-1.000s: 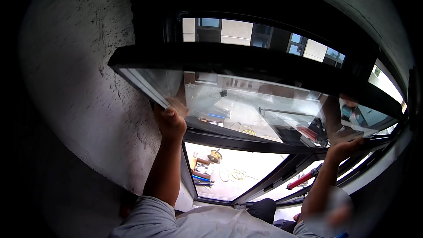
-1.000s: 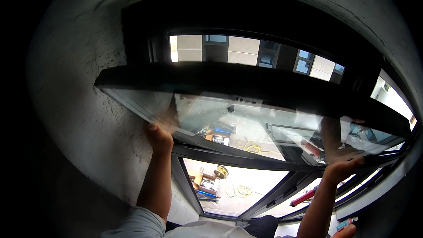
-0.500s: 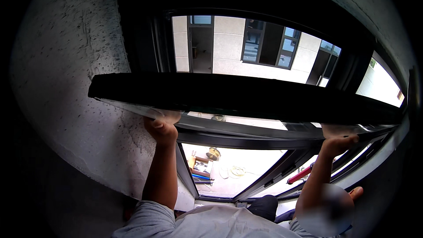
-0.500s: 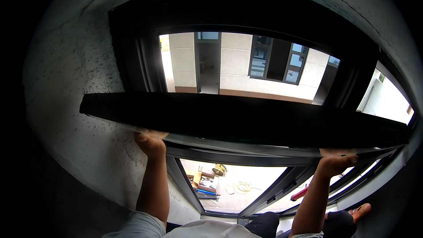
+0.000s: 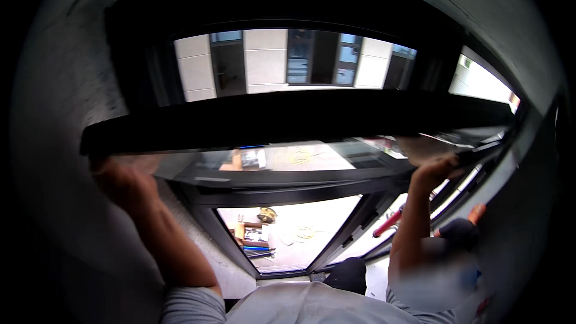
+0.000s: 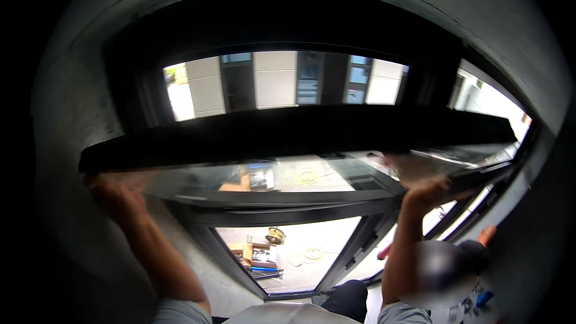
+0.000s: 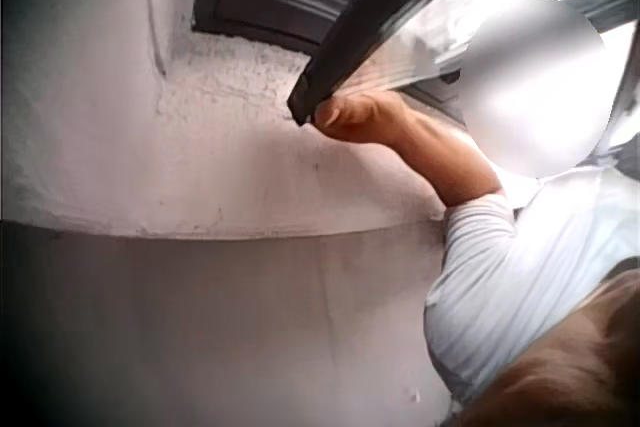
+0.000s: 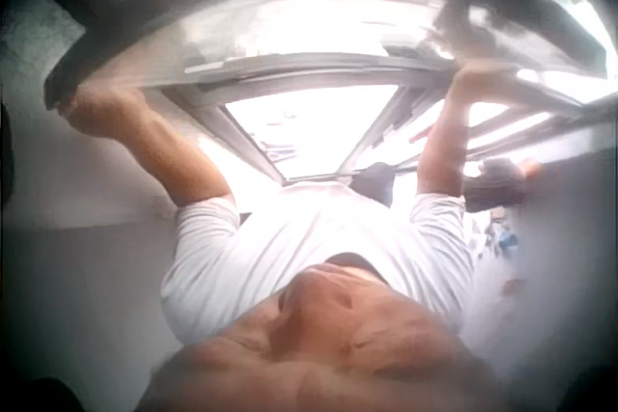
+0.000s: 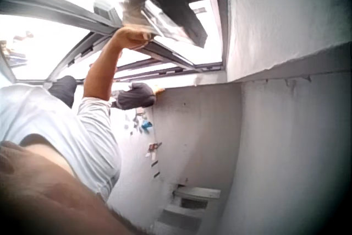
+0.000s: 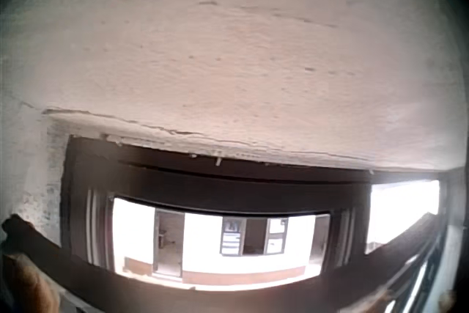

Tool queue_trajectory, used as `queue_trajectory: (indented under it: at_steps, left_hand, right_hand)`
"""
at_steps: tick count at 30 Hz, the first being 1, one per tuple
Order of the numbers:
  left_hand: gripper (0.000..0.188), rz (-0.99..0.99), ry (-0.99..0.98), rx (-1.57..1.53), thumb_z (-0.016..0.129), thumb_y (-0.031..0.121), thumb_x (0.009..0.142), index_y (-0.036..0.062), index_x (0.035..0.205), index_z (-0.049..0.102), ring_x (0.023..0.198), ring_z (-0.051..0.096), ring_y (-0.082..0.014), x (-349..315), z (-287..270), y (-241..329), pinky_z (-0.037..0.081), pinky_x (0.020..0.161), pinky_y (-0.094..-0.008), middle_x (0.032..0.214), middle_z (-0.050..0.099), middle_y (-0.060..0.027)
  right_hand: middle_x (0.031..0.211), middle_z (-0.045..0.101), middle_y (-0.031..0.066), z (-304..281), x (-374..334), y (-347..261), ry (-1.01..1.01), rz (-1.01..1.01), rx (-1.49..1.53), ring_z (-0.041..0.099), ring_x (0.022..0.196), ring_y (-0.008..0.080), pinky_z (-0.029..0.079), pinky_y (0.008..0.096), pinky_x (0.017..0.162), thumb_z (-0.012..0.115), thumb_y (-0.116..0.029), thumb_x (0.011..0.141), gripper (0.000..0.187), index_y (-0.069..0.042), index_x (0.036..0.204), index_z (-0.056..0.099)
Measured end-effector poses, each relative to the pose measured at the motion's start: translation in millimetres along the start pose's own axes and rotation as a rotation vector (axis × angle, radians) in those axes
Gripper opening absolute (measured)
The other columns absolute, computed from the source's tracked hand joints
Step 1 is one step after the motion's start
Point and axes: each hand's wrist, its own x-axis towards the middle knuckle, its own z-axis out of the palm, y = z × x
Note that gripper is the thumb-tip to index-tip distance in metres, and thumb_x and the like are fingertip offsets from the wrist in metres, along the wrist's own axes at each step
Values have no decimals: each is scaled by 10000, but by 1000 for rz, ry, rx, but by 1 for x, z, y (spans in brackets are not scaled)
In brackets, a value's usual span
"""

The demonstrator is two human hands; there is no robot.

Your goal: The person installs a window pane into a frame, aligns it, and secures it with rubber gaskets and metal clips. They then attach a handle and test the window's operation.

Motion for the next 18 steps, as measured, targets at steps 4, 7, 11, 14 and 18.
queue_trajectory:
  at_steps: [4, 7, 11, 14, 18]
  left_hand:
    - [667, 0, -62, 82, 451, 582, 1033, 35, 1415, 486, 1164, 618, -253, -5, -27, -29, 573, 946, -404, 1305, 560, -192]
    - [717, -35, -58, 160, 423, 634, 1019, 41, 1418, 479, 1171, 614, -252, -4, -23, -35, 568, 961, -395, 1304, 557, -198]
    - [734, -75, -79, 224, 428, 640, 1012, 34, 1425, 464, 1172, 620, -266, -1, -31, -39, 592, 939, -395, 1303, 558, -208]
    - [725, -148, -78, 86, 433, 624, 1014, 33, 1434, 452, 1198, 610, -285, -3, -23, -37, 594, 946, -415, 1327, 549, -213]
    - [716, -228, -24, -98, 452, 612, 1013, 24, 1422, 464, 1217, 607, -307, -2, -6, -25, 554, 995, -425, 1334, 564, -217]
  right_hand:
    - [1278, 563, 231, -61, 121, -53, -57, 258, 582, 630, 1101, 354, 471, 488, 945, 315, -442, 1089, 547, 3, 1332, 519]
    - [1246, 580, 218, -78, 160, -46, -170, 366, 712, 644, 1069, 348, 536, 430, 861, 297, -528, 1085, 636, 16, 1285, 561]
    - [1204, 624, 163, -98, 199, -42, -351, 652, 978, 642, 1098, 301, 501, 395, 911, 424, -649, 1012, 693, -39, 1299, 584]
    - [994, 661, 126, -93, 221, -40, -189, 596, 1061, 675, 887, 255, 537, 355, 771, 406, -571, 1053, 585, -43, 1149, 637]
    - [756, 619, 58, -105, 233, -57, -160, 1143, 1400, 619, 649, 169, 517, 305, 626, 393, -542, 1073, 567, -58, 935, 653]
